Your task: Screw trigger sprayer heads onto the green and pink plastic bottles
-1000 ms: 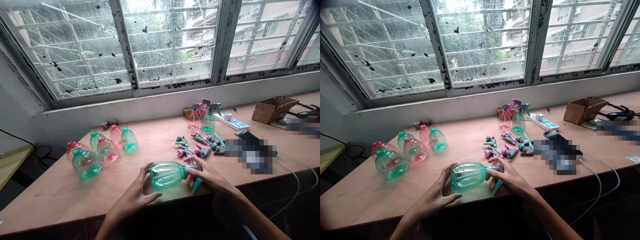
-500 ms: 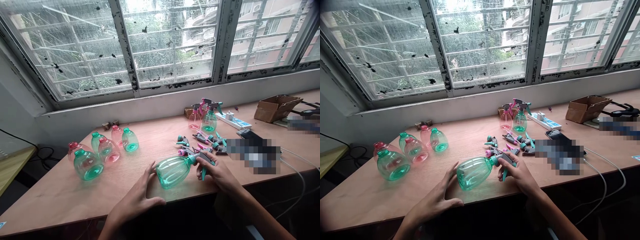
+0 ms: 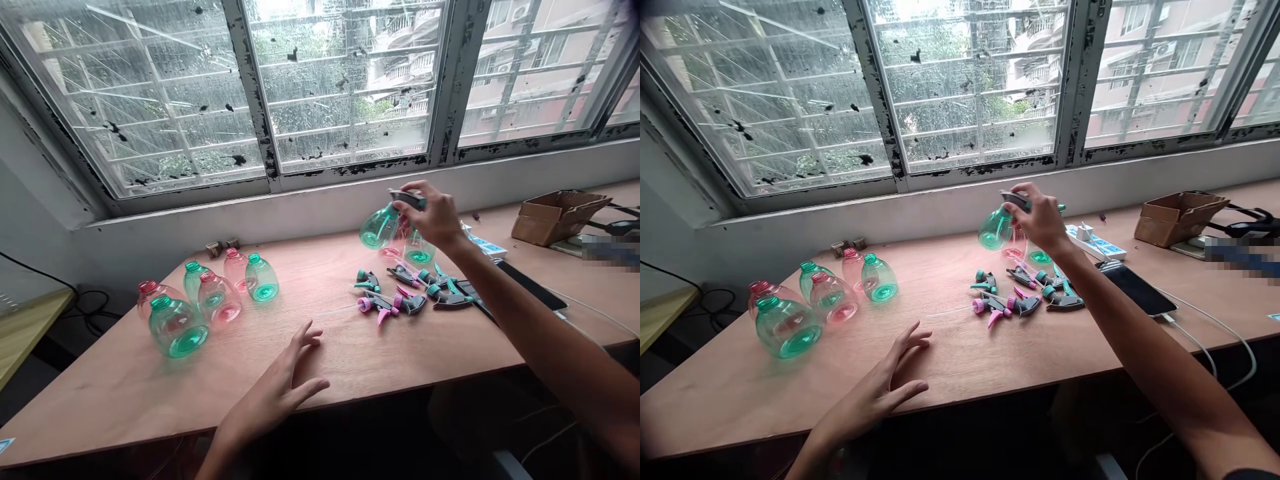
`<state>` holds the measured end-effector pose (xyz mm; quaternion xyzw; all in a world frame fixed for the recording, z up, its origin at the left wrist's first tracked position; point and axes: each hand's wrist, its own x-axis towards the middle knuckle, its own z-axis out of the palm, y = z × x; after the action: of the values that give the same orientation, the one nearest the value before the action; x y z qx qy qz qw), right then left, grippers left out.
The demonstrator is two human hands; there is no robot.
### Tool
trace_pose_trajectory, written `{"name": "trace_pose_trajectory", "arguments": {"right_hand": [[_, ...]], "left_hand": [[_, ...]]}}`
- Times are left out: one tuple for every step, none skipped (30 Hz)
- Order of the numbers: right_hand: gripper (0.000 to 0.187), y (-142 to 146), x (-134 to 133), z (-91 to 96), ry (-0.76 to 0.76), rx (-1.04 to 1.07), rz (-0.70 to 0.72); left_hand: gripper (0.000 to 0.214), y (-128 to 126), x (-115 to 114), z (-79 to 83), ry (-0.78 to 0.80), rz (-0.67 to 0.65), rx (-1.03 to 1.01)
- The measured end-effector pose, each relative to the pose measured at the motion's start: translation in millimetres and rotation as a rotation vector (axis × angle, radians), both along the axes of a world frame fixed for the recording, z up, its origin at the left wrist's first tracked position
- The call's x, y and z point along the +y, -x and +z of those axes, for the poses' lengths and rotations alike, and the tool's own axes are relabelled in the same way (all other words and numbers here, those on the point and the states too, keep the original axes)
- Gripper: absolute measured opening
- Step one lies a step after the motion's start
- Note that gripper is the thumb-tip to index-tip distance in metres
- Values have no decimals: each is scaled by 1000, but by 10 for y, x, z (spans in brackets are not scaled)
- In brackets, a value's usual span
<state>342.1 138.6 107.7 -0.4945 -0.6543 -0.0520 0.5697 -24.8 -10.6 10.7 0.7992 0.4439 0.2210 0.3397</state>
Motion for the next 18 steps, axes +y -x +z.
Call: {"name": "trace_pose_trajectory", "arguments": {"right_hand": [[32, 36, 125, 36, 57, -108, -28], [32, 80, 236, 59, 111, -226, -76], [32, 130, 334, 71, 159, -327, -128], [31, 180, 422, 73, 190, -384, -164], [31, 228, 503, 65, 214, -418, -197], [31, 271, 578, 49, 231, -433, -221], [31, 307, 648, 25, 244, -438, -241], [32, 336, 715, -4, 258, -445, -264], [32, 358, 777, -38, 272, -451, -285], [33, 372, 835, -75, 286, -455, -305], [33, 380, 889, -113, 300, -457, -324], [33, 382, 937, -152, 314, -459, -340], [33, 378, 979, -188, 326, -461, -356], [34, 370, 1014, -222, 336, -463, -369], [34, 358, 1043, -250, 343, -466, -381], [35, 344, 1065, -273, 349, -469, -391], [36, 329, 1080, -290, 353, -473, -401], [37, 315, 1088, -301, 355, -477, -409]], "left_hand": [[82, 3, 1, -2, 1, 0, 1], [82, 5, 1, -3, 1, -2, 1], [81, 6, 1, -2, 1, -3, 3], [80, 4, 0, 2, 1, -2, 5], [80, 1, -2, 8, -1, -2, 6], [79, -2, -6, 17, -3, -2, 5], [77, -7, -9, 27, -6, 0, 3], [73, -11, -14, 38, -8, 1, 2], [70, -15, -18, 48, -10, 4, 2], [66, -18, -23, 55, -10, 6, 3], [63, -21, -26, 60, -10, 5, 5], [61, -23, -28, 61, -8, 3, 7], [60, -24, -29, 59, -5, 0, 7], [60, -25, -28, 54, -2, -4, 4], [60, -25, -26, 48, 1, -6, -1], [61, -24, -23, 41, 5, -9, -6], [61, -22, -20, 36, 8, -11, -11], [61, -20, -18, 34, 12, -13, -15]]}}
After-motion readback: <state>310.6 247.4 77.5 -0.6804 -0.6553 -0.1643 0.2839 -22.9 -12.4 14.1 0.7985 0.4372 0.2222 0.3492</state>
